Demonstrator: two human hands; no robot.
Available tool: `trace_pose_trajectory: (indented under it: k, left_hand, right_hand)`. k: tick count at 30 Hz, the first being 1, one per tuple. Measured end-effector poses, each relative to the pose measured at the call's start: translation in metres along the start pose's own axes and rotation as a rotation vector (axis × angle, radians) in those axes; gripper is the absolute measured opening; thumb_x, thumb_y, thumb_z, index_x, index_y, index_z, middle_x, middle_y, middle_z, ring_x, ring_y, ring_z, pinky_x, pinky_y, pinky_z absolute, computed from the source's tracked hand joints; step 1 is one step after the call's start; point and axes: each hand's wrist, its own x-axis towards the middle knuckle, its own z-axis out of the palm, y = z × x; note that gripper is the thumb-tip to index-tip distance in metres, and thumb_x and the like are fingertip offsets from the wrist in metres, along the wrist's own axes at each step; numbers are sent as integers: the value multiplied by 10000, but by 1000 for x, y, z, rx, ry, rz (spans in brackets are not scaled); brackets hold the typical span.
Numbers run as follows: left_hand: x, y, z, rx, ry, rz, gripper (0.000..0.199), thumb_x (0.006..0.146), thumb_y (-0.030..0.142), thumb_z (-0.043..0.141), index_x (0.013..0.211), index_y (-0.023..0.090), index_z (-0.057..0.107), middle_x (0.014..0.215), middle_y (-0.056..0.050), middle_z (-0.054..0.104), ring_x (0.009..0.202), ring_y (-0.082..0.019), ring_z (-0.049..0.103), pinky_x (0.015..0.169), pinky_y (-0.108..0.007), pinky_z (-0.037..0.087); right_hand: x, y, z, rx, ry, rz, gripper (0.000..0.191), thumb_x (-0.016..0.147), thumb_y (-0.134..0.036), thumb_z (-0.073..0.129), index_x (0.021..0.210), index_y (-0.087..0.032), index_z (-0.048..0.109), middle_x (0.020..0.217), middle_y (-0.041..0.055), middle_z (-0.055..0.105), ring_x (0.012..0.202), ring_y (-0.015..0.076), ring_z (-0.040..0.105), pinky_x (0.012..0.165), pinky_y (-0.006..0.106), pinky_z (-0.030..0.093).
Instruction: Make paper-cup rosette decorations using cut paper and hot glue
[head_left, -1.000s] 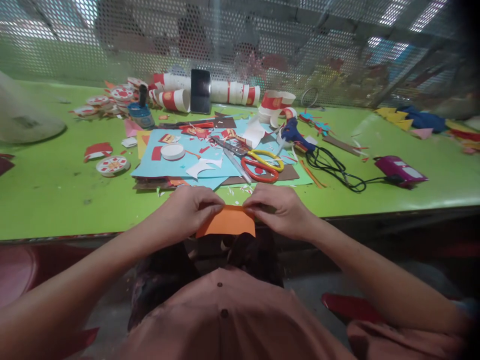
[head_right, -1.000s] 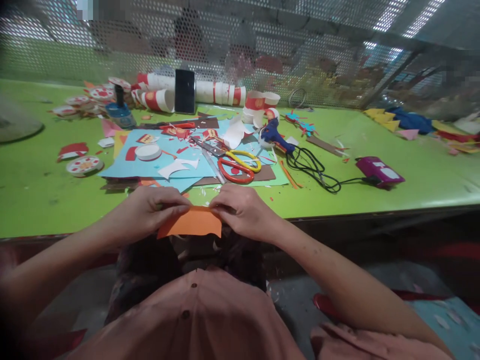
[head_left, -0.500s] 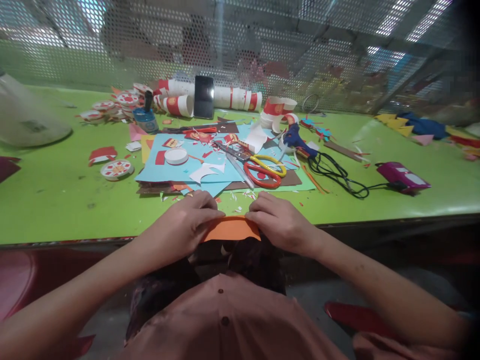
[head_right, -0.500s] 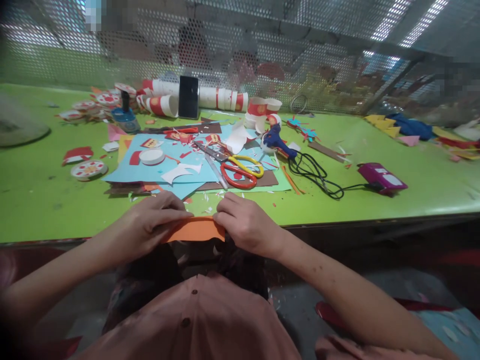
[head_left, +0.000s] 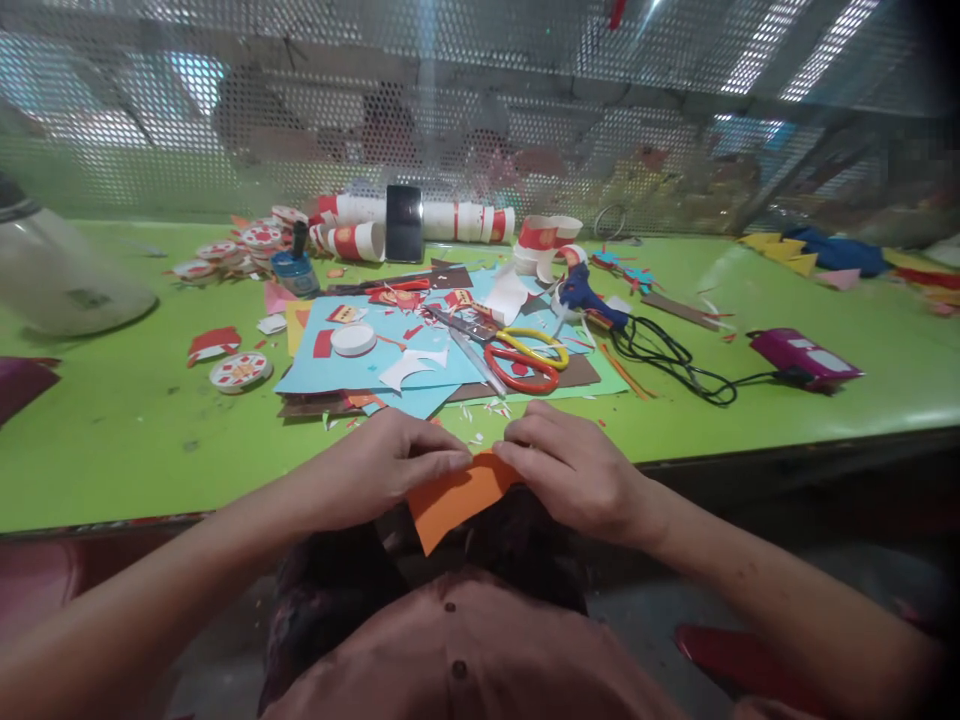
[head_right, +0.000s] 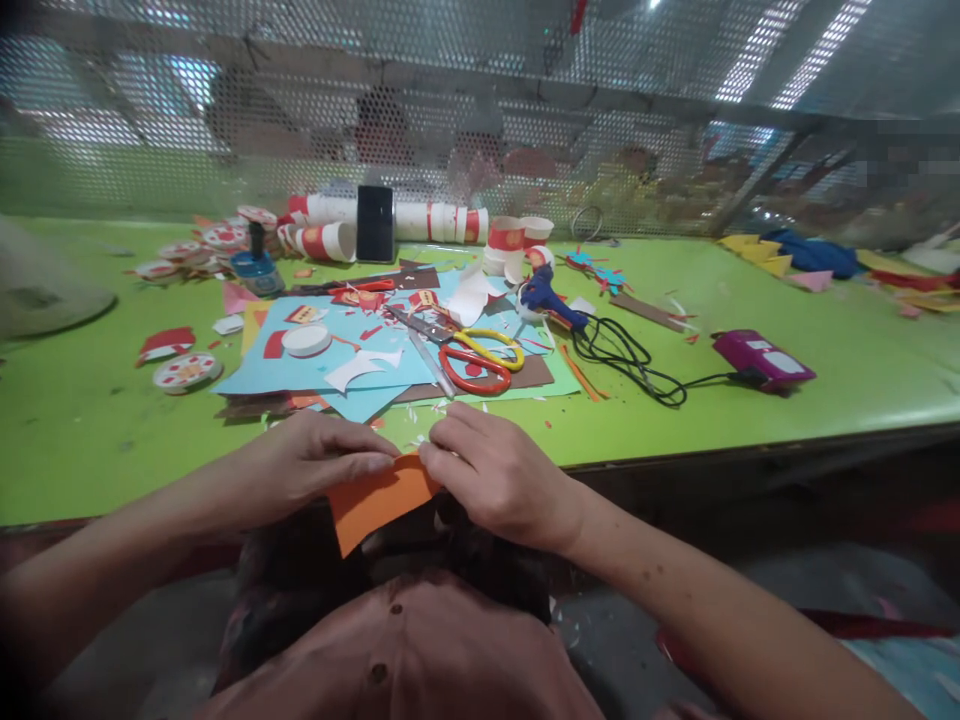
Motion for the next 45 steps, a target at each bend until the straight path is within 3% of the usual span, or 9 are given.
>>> trace_pose_trajectory:
  k: [5, 11, 18, 26, 29, 33, 36, 39, 45]
  left_hand:
    - [-6, -1, 5, -166, 28, -71, 217, 797, 390, 627, 807, 209, 747, 717, -1, 701, 658, -169, 577, 584, -251, 402]
    - [-1, 3, 12, -546, 398, -107, 245, 699, 369, 740, 702, 162, 608, 572, 37, 576, 512, -99, 481, 496, -213, 356]
    - [7, 10, 26, -735, 652, 16, 248, 688, 346, 756, 745, 175, 586, 656, 33, 573, 645, -141, 565, 623, -260, 471]
    - [0, 13, 47, -950, 619, -22, 230, 724, 352, 734, 789, 160, 625, 701, -5, 638, 655, -158, 605, 695, -301, 496]
    - [-11, 11, 45, -831, 666, -41, 267, 764, 399, 704, 868, 170, 618, 782, -22, 652, 705, -172, 621, 707, -317, 512]
    - [-30, 1, 37, -143, 1043, 90, 330, 796, 323, 693, 1086, 224, 573, 1109, -67, 604, 982, -217, 584, 826, -353, 487]
    - [-33, -10, 40, 344, 791, 307, 285, 848, 197, 625, 1131, 214, 596, 1143, -95, 601, 1064, -244, 534, 905, -411, 428]
    - [-27, -17, 49, 476, 549, 413, 155, 894, 156, 550, 1014, 173, 647, 954, -85, 654, 890, -221, 551, 788, -379, 438]
    - [-21, -21, 52, 483, 506, 358, 173, 907, 117, 505, 877, 131, 675, 852, -81, 620, 777, -186, 551, 679, -307, 416]
  right_hand:
    - [4, -1, 1, 97, 102, 115, 183, 908, -74, 489, 1013, -151, 617, 878, 97, 604, 810, 206, 538, 695, 353, 474]
    - [29, -24, -5, 64, 481, 517, 203, 855, -120, 617, 1046, -181, 584, 933, 99, 592, 910, 251, 562, 793, 424, 490]
    - [42, -52, 6, 2, 118, 509, 124, 888, -169, 537, 921, -118, 646, 912, 146, 594, 861, 279, 486, 762, 475, 453]
    - [24, -39, 5, 45, 194, 266, 204, 889, -25, 459, 926, -109, 641, 830, 123, 630, 760, 225, 489, 703, 401, 444]
    - [14, -32, -3, 59, 176, 233, 203, 878, -21, 476, 904, -120, 652, 806, 116, 623, 749, 220, 481, 661, 378, 433]
    - [-2, -18, -8, 106, 33, 211, 203, 879, -38, 496, 855, -122, 680, 826, 120, 604, 777, 218, 453, 659, 358, 418]
    - [-14, -6, -7, 109, -66, 164, 212, 892, -64, 509, 836, -129, 703, 833, 119, 604, 784, 214, 433, 664, 351, 404]
    - [-21, 0, -3, 148, -99, 154, 219, 896, -66, 504, 848, -130, 708, 844, 120, 607, 789, 212, 430, 668, 348, 402]
    - [-27, 1, -1, 294, -78, 240, 184, 904, -87, 518, 897, -120, 698, 798, 107, 596, 775, 207, 463, 663, 346, 412]
